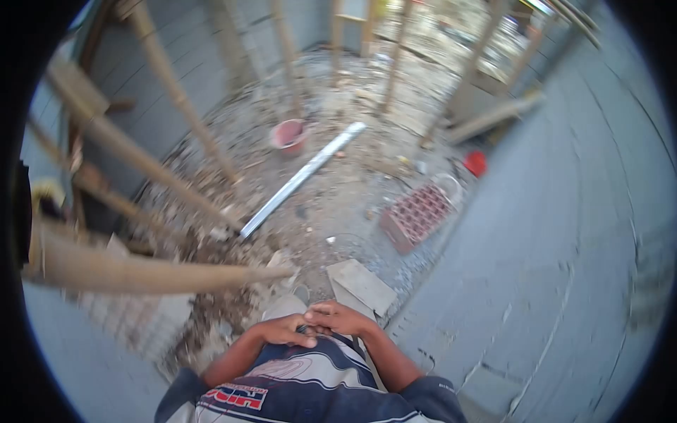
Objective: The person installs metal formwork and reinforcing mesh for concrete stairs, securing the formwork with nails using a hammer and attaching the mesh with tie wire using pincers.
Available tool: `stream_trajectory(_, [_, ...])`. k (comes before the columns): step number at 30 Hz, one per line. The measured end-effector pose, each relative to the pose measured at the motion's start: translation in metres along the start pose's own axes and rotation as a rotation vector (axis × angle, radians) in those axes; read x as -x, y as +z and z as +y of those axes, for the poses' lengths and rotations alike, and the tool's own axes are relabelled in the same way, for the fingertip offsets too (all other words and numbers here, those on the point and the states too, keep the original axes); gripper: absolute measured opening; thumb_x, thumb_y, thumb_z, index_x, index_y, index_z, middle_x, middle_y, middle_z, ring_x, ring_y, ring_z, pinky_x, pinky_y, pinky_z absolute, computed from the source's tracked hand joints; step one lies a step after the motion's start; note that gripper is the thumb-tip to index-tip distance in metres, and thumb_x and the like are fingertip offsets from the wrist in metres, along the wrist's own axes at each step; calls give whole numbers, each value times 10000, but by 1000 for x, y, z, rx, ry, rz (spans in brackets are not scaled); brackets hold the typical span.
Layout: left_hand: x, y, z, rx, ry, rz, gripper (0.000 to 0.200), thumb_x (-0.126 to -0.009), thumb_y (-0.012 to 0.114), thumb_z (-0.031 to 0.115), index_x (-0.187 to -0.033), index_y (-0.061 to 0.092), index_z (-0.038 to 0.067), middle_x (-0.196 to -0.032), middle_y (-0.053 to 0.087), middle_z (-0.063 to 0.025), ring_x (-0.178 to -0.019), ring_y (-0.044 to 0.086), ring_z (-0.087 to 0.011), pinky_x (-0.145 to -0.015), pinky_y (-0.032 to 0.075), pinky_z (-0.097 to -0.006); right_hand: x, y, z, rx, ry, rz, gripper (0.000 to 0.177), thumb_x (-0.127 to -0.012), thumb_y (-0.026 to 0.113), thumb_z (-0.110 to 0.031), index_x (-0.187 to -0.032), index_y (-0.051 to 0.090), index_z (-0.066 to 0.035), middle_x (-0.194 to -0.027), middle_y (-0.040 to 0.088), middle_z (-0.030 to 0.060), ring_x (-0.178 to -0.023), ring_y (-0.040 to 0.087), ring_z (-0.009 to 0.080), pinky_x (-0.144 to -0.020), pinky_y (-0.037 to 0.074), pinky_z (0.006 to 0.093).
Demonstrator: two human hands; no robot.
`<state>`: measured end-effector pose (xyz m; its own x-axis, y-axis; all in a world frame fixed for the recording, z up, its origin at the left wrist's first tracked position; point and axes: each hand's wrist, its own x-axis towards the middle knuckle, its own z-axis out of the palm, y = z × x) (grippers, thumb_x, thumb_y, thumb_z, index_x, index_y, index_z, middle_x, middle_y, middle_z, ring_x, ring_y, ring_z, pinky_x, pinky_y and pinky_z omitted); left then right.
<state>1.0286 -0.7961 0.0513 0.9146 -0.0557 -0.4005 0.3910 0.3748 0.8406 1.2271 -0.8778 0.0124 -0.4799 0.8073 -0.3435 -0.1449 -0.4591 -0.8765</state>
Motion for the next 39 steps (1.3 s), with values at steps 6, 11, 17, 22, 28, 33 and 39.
stream_trajectory(6, [-31, -2, 5, -322, -168, -126, 627, -846, 736, 500, -1229, 581, 28, -890, 586, -27, -746, 555, -128, -654, 450, -278, 26, -1, -4, 290, -79, 123, 443, -995, 565, -456, -929, 620, -21, -760, 580, 23, -666, 528, 124, -608, 438, 291])
stream_trajectory(11, [-41, 5, 21, -481, -68, -107, 634, -799, 753, 574, -1115, 612, 42, -911, 584, -49, -865, 571, -178, -770, 456, -321, 29, -1, 4, 567, -178, 307, 501, -938, 632, -489, -841, 610, 1, -711, 557, 77, -644, 496, 178, -587, 412, 351])
stream_trajectory(17, [-56, -8, -27, -229, 19, -129, 801, -804, 777, 499, -1324, 509, -49, -1259, 565, -154, -1191, 517, -249, -1036, 386, -336, 20, -5, 1, 207, -32, 243, 365, -891, 689, -357, -778, 619, -17, -597, 549, 28, -515, 460, 100, -477, 345, 282])
stream_trajectory(22, [-47, -9, -60, 10, 179, 30, 448, -822, 769, 450, -1028, 578, 101, -686, 471, 58, -521, 426, -71, -441, 305, -241, -10, -17, -1, 22, 57, 102, 243, -888, 651, -230, -861, 647, 12, -627, 594, 35, -516, 503, 98, -484, 360, 237])
stream_trajectory(28, [7, 4, -39, 281, 144, 122, 462, -939, 589, 527, -1047, 621, 79, -646, 469, 48, -504, 379, -37, -406, 233, -221, -36, -25, -14, 59, 173, -126, 215, -916, 623, -185, -932, 664, 26, -699, 632, 40, -563, 540, 88, -527, 427, 230])
stream_trajectory(33, [21, 6, -47, 281, 128, 248, 436, -904, 629, 559, -942, 582, 127, -628, 451, 61, -454, 333, -28, -396, 217, -211, -57, -12, -27, 299, 188, -187, 263, -935, 670, -257, -923, 669, 6, -727, 649, 21, -628, 579, 86, -581, 464, 234])
stream_trajectory(39, [-18, -1, -93, 18, 187, 318, 564, -820, 768, 483, -1148, 561, 74, -711, 515, 45, -551, 427, -65, -477, 312, -220, -65, -7, -7, 496, 155, -175, 321, -918, 702, -333, -900, 684, -13, -731, 651, 19, -639, 587, 94, -593, 472, 257])
